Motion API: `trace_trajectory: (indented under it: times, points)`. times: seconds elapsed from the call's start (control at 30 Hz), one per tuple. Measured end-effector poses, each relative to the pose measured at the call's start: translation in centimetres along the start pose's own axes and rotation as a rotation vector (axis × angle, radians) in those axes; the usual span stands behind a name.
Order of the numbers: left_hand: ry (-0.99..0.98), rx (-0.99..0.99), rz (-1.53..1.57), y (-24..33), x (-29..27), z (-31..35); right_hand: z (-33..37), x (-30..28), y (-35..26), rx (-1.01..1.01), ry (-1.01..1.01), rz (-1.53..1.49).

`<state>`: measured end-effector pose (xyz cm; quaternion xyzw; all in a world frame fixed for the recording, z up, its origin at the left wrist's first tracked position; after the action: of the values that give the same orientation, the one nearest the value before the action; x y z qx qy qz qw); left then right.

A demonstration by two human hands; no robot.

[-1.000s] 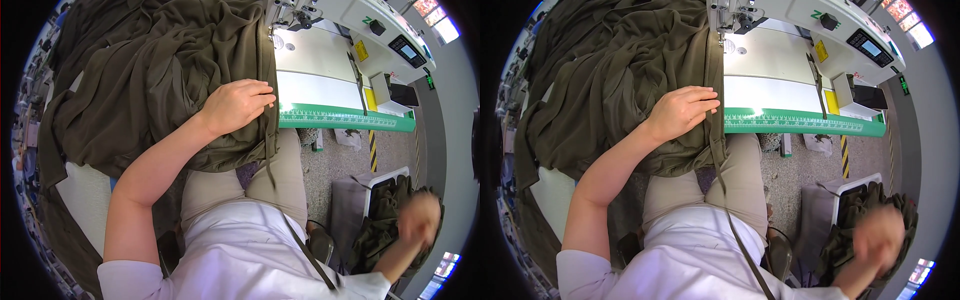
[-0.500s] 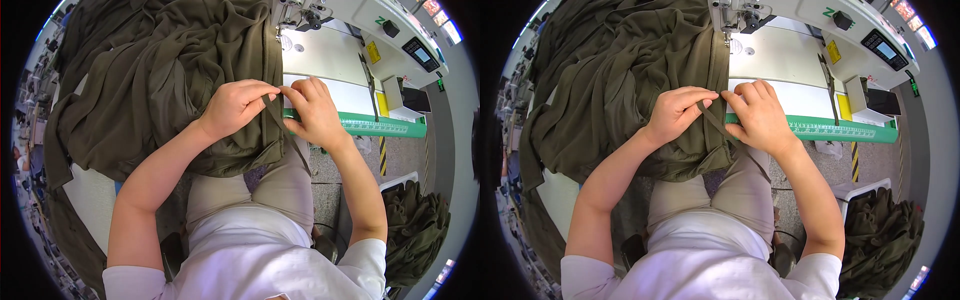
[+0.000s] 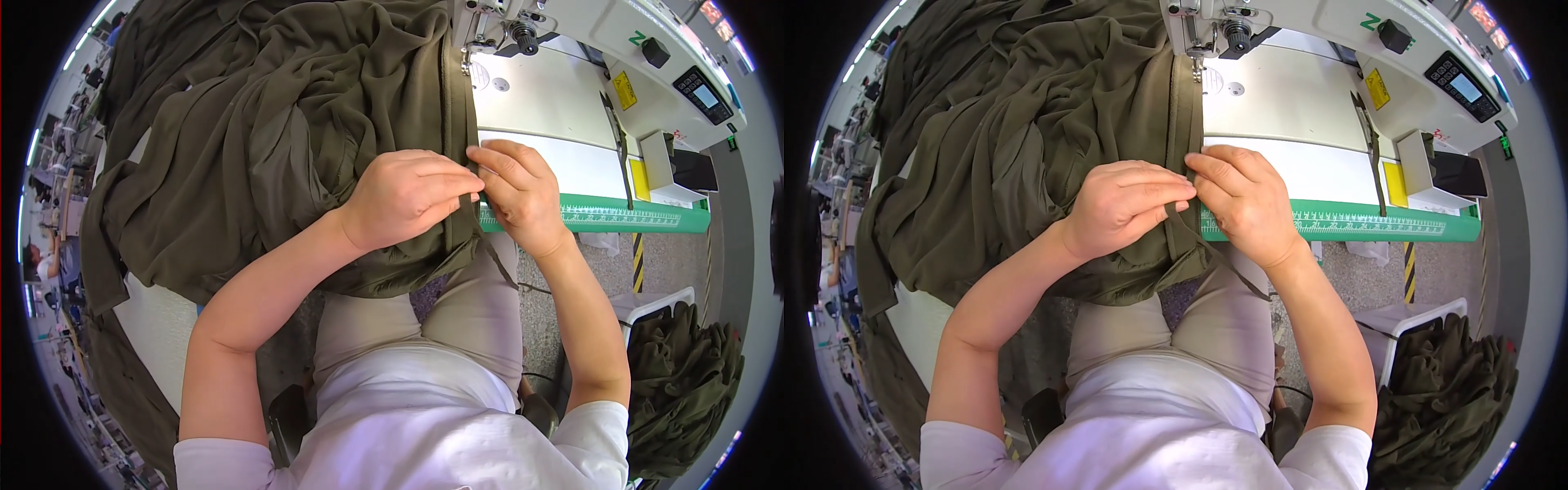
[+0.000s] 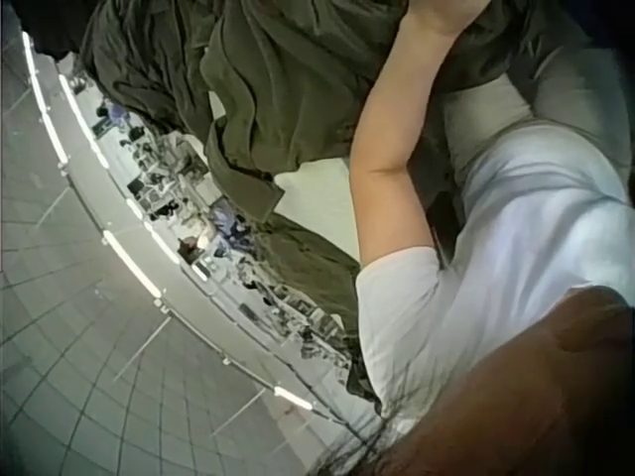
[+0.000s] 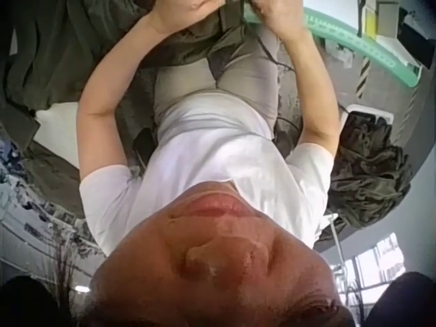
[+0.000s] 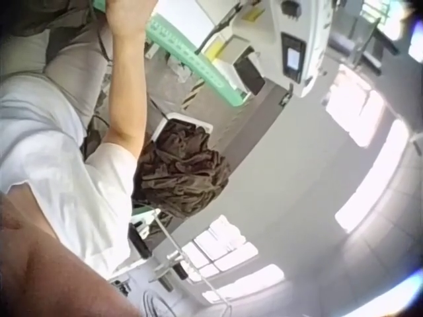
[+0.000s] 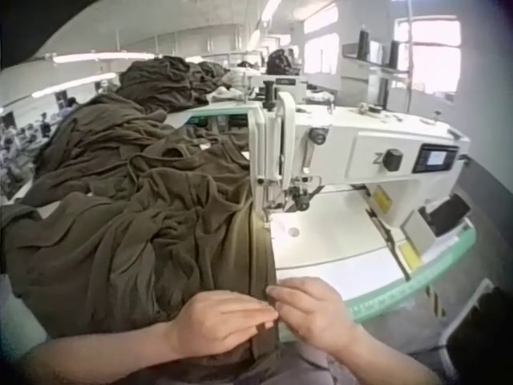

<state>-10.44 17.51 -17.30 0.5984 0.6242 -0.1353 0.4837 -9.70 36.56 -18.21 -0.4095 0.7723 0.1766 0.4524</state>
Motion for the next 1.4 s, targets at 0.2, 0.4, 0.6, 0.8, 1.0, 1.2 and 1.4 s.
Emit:
trace_trajectory:
  times: [0.2, 0.4, 0.6, 0.8, 1.0, 1.2, 1.4]
  points:
    - [-0.052, 0.021, -0.196, -3.7, -1.9, -3.1, 0.1, 0.1, 0.2, 0.000, -0.046, -0.015]
    - [-0.214, -0.207, -0.225, -6.9, -0.8, -3.8, 0.2, 0.0, 0.4, 0.030, -0.006, -0.051]
    - [-0.173, -0.163, -0.249, -6.9, -0.6, -3.5, 0.0, 0.3, 0.7, 0.041, -0.073, -0.106]
    - [-0.199, -0.171, -0.194, -7.7, -0.3, -3.7, -0.1, 0.1, 1.1, 0.054, -0.119, -0.142]
    - [-0.166, -0.168, -0.171, -8.2, -0.3, -3.9, -0.6, 0.0, 1.7, 0.043, -0.158, -0.162]
    - [-0.128, -0.156, -0.194, -9.1, -0.5, -4.5, -1.3, 0.2, 2.6, 0.090, -0.165, -0.152]
    - [-0.145, -0.149, -0.182, -9.9, -0.6, -4.8, -1.5, 0.4, 2.9, 0.107, -0.197, -0.173]
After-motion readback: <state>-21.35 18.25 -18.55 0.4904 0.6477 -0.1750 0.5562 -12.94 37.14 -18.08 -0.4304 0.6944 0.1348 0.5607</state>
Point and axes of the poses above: each hand's wrist, its own z-axis away from the middle knuckle, its own x-axis out of the palm, y = z × x, the point moved 3 cm from there along -z, towards the middle knuckle, and after that the axes turned 15 degrees about -y, right-handed, at the moved point
